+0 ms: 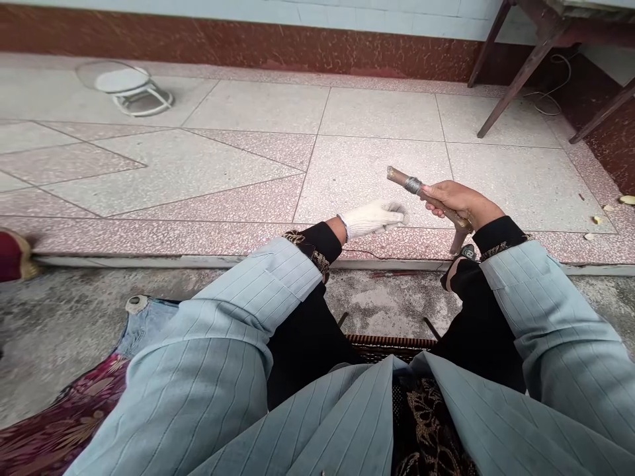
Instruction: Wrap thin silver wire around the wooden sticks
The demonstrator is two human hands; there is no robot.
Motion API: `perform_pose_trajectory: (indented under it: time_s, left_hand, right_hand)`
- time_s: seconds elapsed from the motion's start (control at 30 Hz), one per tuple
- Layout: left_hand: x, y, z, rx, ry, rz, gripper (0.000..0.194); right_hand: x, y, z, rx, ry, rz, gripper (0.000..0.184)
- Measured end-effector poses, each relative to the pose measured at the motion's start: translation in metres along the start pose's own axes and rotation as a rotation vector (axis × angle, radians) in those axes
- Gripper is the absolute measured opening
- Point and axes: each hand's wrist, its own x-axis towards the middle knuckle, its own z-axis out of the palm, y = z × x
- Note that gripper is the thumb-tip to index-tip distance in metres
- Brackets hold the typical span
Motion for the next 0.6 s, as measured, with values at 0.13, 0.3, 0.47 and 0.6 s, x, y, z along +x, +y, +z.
perform_pose_trajectory:
  time_s: [0.13, 0.3, 0.47, 0.6]
  left_hand:
    - [0.004, -0.008, -0.002, -0.031, -0.007, 0.012, 0.030]
    - [0.003, -0.012, -0.006, 0.037, -0.043, 0.018, 0.030]
    - [0.001, -0.009, -0.004, 0.219, -0.192, 0.064, 0.030]
    - [0.003, -0.008, 0.002, 0.340, -0.162, 0.070, 0.028]
  right_hand:
    - [0.000, 0.002, -0.003, 0.133, -0.021, 0.006, 0.039]
    - [-0.017, -0.005, -0.006, 0.080, -0.418, -0.121, 0.044]
    - [-0.018, -0.011, 0.000, -0.364, -0.832, 0.004, 0.043]
    - [-0.010, -0.013, 0.012, -0.710, -0.666, 0.162, 0.046]
